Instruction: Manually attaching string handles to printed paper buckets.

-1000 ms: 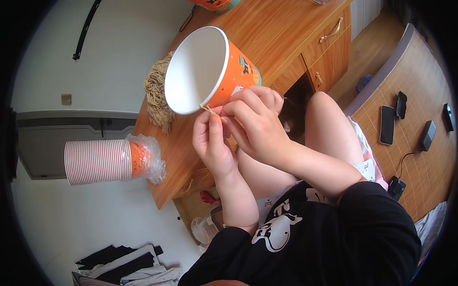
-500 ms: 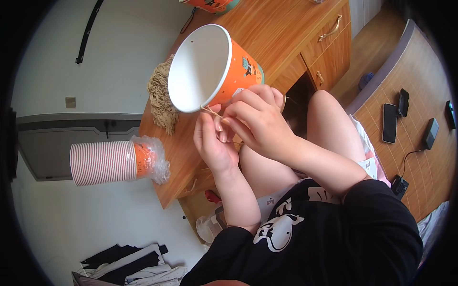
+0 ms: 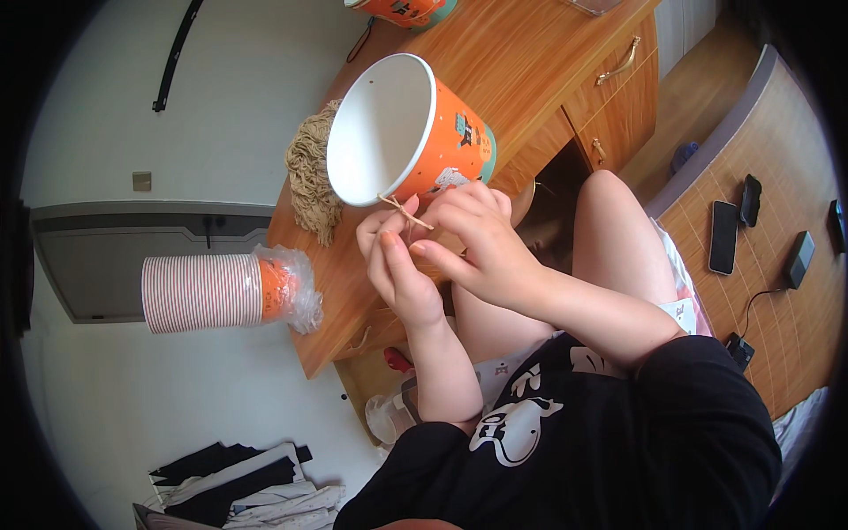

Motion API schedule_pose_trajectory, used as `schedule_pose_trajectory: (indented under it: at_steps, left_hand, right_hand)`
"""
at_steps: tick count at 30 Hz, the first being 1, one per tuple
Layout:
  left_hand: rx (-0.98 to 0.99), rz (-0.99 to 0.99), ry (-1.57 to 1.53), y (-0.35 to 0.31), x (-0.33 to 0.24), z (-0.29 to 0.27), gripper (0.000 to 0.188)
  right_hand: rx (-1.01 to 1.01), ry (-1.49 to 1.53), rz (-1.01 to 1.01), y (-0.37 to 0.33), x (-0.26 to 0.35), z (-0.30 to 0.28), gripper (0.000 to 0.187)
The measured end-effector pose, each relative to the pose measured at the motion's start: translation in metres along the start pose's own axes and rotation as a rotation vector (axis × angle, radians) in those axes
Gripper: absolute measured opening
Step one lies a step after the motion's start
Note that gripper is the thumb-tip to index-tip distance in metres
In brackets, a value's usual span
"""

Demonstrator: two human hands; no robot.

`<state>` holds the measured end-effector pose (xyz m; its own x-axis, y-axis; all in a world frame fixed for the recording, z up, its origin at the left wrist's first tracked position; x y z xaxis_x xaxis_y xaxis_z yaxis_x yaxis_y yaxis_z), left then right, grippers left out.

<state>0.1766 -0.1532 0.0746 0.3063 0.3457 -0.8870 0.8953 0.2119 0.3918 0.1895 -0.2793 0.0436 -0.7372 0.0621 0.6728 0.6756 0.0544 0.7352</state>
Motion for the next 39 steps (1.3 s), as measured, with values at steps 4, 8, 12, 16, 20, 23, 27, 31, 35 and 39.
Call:
schedule_pose_trajectory:
  at_steps: [4, 8, 12, 16, 20, 23, 27, 31, 35, 39]
  left_hand:
    - [0.019, -0.106, 0.001, 0.002, 0.004, -0.002, 0.041]
    - [-0.004, -0.252, -0.203, 0.004, 0.024, -0.009, 0.033]
    - [0.059, -0.281, -0.256, 0.006, 0.021, -0.001, 0.032]
    - [0.119, -0.252, -0.28, 0.018, 0.019, 0.0, 0.023]
    - [0.078, -0.417, -0.426, 0.036, 0.048, -0.002, 0.02]
    - [0.029, -0.441, -0.443, 0.055, 0.063, -0.015, 0.014]
    - [0.049, -0.462, -0.567, 0.075, 0.079, -0.018, 0.009]
    - [0.137, -0.524, -0.674, 0.087, 0.085, -0.016, 0.008]
    - [0.249, -0.762, -0.638, 0.075, 0.114, -0.014, 0.012]
    - [0.403, -0.7, -0.233, 0.077, 0.137, -0.027, 0.023]
  right_hand:
    - [0.09, 0.018, -0.047, -0.001, 0.003, 0.004, 0.021]
    - [-0.01, 0.053, 0.05, 0.005, 0.004, -0.009, 0.013]
    - [0.011, 0.033, 0.032, 0.011, 0.002, -0.006, 0.012]
    - [0.112, 0.016, -0.055, 0.021, 0.002, 0.007, 0.01]
    - [0.16, -0.051, -0.103, 0.038, -0.008, 0.018, 0.008]
    - [0.248, -0.138, -0.215, 0.058, -0.008, 0.029, 0.01]
    - [0.436, -0.169, -0.281, 0.074, -0.024, 0.041, 0.01]
    - [0.51, -0.149, -0.274, 0.093, -0.055, 0.057, 0.011]
    - [0.706, 0.124, 0.124, 0.097, -0.105, 0.081, 0.026]
    - [0.822, 0.204, 0.252, 0.101, -0.111, 0.089, 0.028]
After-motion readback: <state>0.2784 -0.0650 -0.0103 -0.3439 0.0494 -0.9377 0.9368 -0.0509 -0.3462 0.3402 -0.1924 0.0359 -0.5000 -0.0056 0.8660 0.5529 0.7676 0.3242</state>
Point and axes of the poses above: each hand's wrist, its own y-axis towards the middle knuckle, its own z-axis out of the palm, x = y × z, the point moved 10 cm from there along y, towards the middle knuckle, and after that the axes turned 12 degrees about -z, right-handed, at the moved point
